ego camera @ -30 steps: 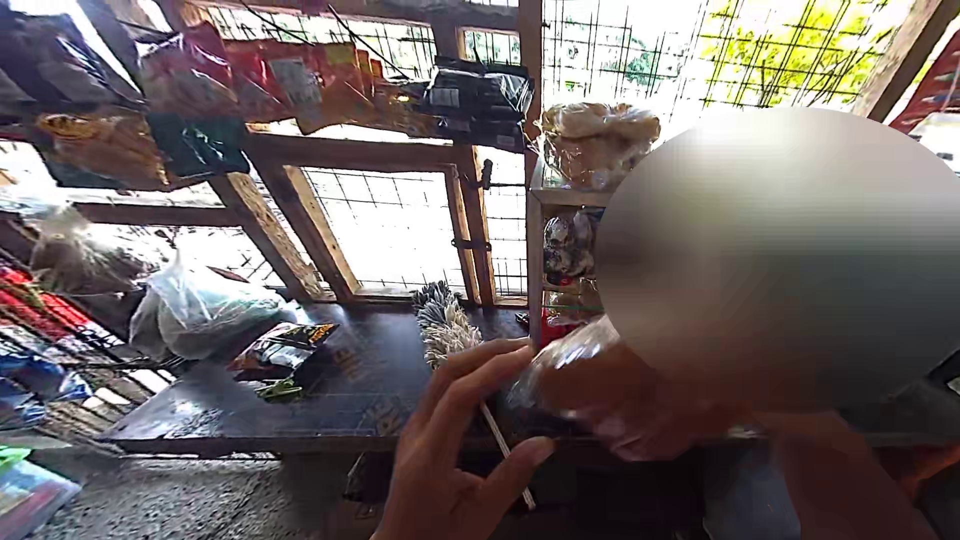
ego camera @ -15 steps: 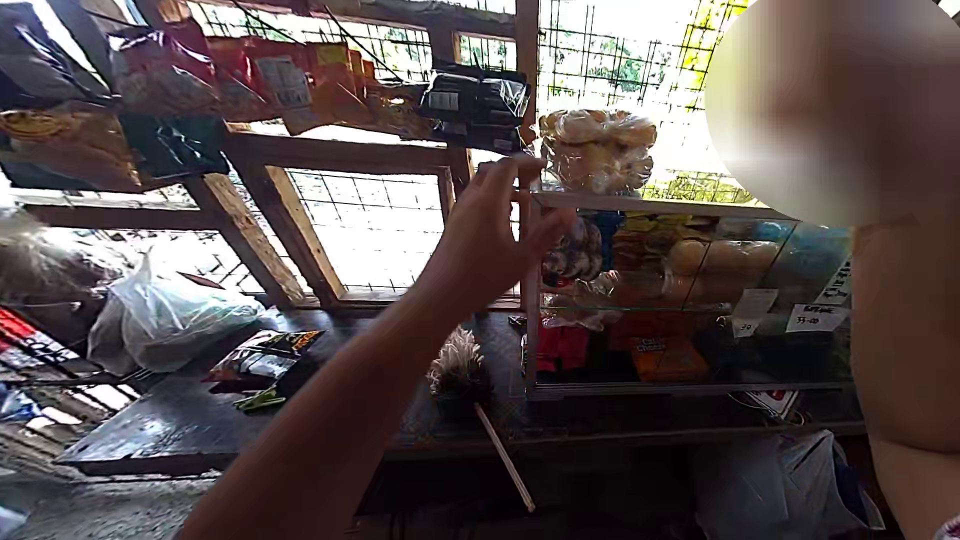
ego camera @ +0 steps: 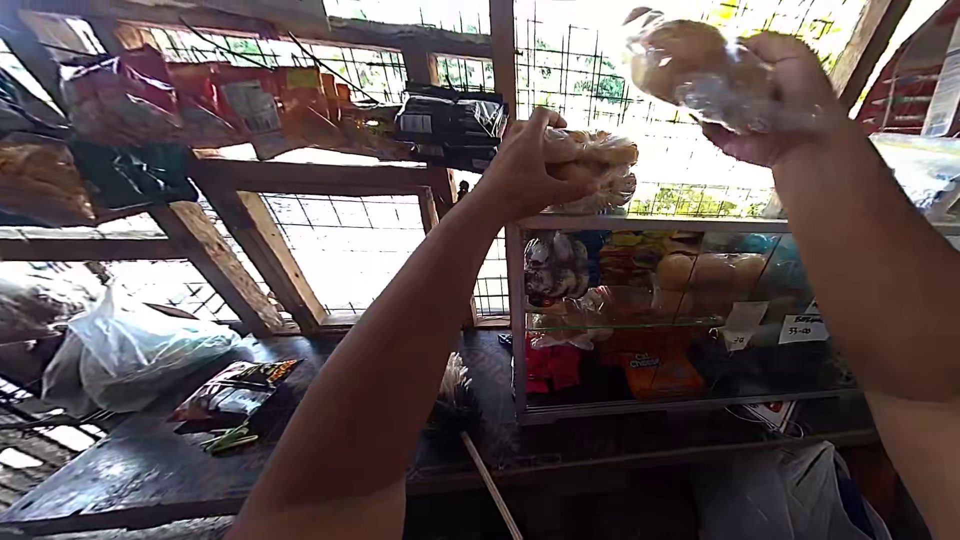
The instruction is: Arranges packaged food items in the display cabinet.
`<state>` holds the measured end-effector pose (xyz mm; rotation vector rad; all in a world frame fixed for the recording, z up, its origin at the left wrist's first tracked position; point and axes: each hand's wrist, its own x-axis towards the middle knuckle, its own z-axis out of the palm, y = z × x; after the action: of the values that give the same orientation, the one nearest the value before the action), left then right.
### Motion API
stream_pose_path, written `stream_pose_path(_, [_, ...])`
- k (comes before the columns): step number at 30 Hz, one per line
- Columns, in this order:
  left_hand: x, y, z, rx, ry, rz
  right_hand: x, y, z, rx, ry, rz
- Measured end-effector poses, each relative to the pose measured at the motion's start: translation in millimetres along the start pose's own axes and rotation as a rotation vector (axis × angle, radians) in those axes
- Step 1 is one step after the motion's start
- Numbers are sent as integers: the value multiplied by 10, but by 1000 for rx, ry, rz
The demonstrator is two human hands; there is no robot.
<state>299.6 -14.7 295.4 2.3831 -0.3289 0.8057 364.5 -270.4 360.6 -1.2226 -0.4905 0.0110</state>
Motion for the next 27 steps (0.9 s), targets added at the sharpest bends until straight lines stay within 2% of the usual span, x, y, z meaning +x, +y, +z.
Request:
stream_pose_path(5, [100, -204, 34, -155, -51, 89, 440, 204, 346, 64, -132, 55])
stream_pose_path(9, [45, -182, 69, -398, 5, -26, 734, 392, 444, 9, -157, 51])
stream_pose_path(12, [34, -122, 42, -637, -18, -233, 694, 402, 483, -83, -95, 74])
stream_pose_path(14, [57, -53, 9, -726, -11, -304, 602, 356, 508, -234, -38, 61])
stream_pose_path(16, [127, -34, 25, -787, -7, -298, 485, 319, 506, -447, 3, 40])
stream_pose_path(18, [169, -23, 66, -804, -30, -286, 392, 325, 490, -648, -72, -22])
stream_pose_path(20, [180, -17, 97, -799, -39, -279, 384, 392, 473, -735, -173, -105])
stream_pose_path(22, [181, -18, 94, -829, -48, -282, 530, 494, 396, -592, -224, -124])
stream_pose_path(24, [162, -17, 69, -842, -26, -288, 595, 530, 362, -382, -110, -17])
stream_pose_path(26, [70, 35, 52, -748, 82, -267, 572, 546, 300, -290, -5, -11])
stream_pose_path(27, [-22, 97, 83, -612, 198, -206, 495, 542, 255, -255, 30, -58])
